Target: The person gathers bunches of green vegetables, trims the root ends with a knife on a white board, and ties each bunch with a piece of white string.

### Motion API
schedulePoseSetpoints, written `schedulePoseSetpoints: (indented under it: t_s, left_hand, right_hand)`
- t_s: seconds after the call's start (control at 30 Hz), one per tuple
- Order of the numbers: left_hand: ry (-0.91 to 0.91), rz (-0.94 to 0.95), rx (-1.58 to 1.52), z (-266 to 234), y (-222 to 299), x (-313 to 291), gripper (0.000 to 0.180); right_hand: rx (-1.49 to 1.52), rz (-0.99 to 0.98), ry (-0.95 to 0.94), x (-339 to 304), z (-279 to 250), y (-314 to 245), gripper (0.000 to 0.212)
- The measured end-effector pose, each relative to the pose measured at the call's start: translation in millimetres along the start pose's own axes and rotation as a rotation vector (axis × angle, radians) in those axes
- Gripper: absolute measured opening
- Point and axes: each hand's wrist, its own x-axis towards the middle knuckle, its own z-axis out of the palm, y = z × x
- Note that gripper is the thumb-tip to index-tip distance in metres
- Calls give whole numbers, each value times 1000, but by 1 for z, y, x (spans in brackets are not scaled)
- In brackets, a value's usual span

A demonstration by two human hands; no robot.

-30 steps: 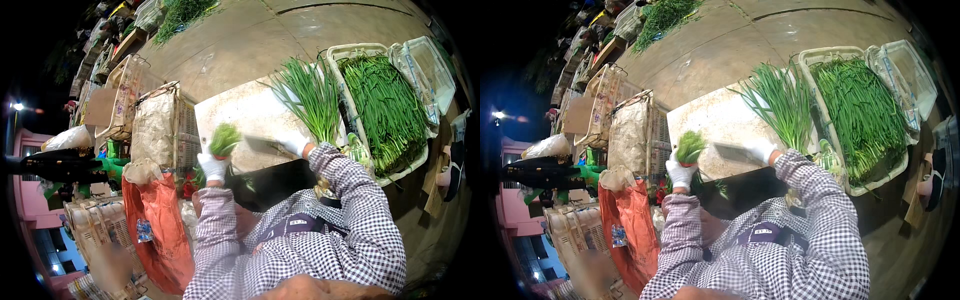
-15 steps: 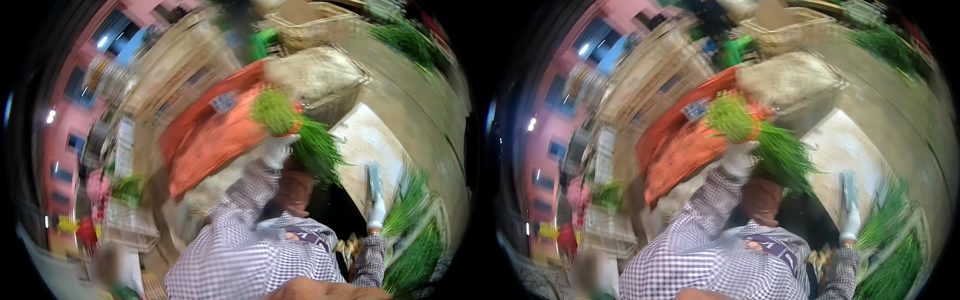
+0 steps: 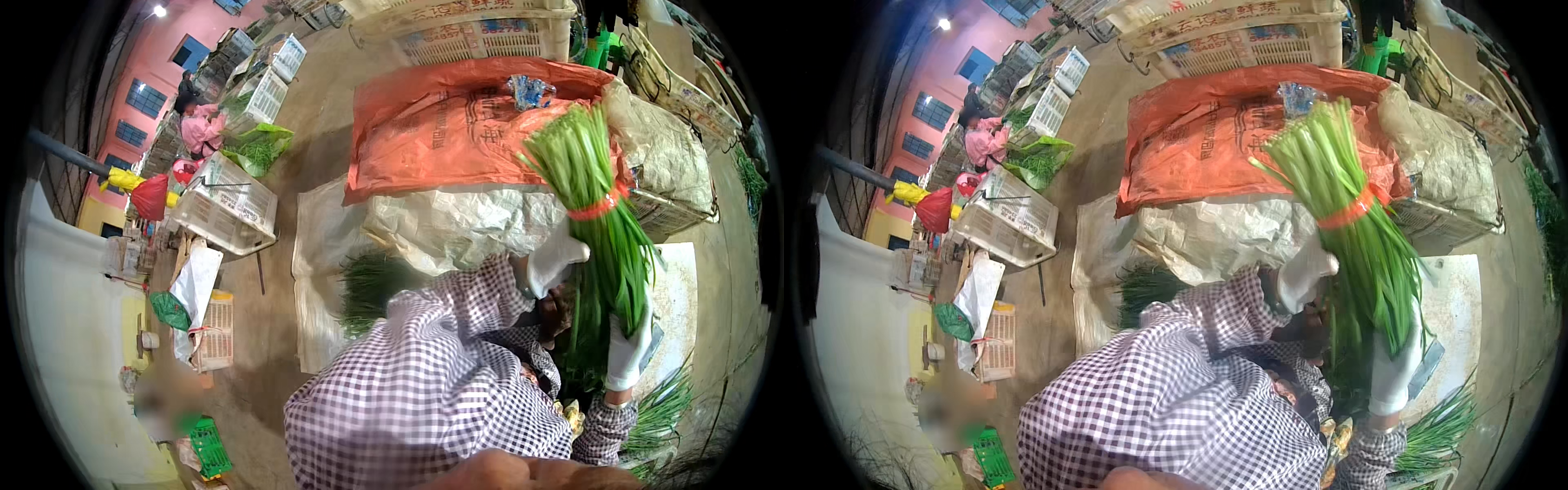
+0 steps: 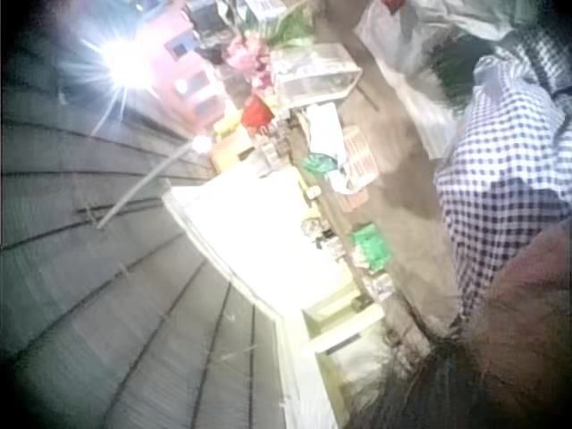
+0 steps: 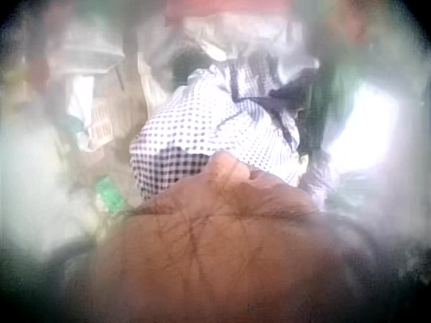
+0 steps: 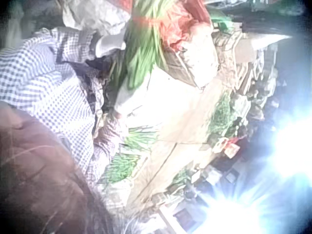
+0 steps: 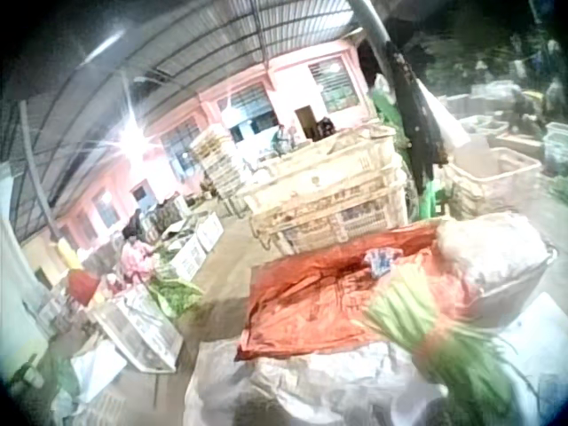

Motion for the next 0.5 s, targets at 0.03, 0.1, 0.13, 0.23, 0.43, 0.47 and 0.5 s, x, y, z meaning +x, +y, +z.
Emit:
schedulePoseSetpoints:
  t_s: [0.03,0.1,0.13,0.23,0.43,0.47,0.5]
  left_hand:
    - [42,25,-16,-4,-2,-14,64]
    - [121,71,-50,-11,-3,-39,55]
    - [237,21,-121,-25,4,-44,45]
    - [483,-151,-116,-57,76,-82,35]
    - [657,-271,683,-248,260,-262,41]
    - [659,-341,710,-272,289,-301,45]
    - [662,-421,731,-288,312,-337,49]
  right_hand:
    - [-66,-98,-39,7,11,-10,64]
    - [-205,-96,-79,12,47,-48,70]
    - [-221,-157,-132,13,62,-62,74]
    - [-142,-311,-372,15,90,-83,82]
    - [9,-218,-402,5,71,-48,51]
    - [15,-126,-372,0,64,-31,48]
    - [16,-34,-343,-5,55,-15,44]
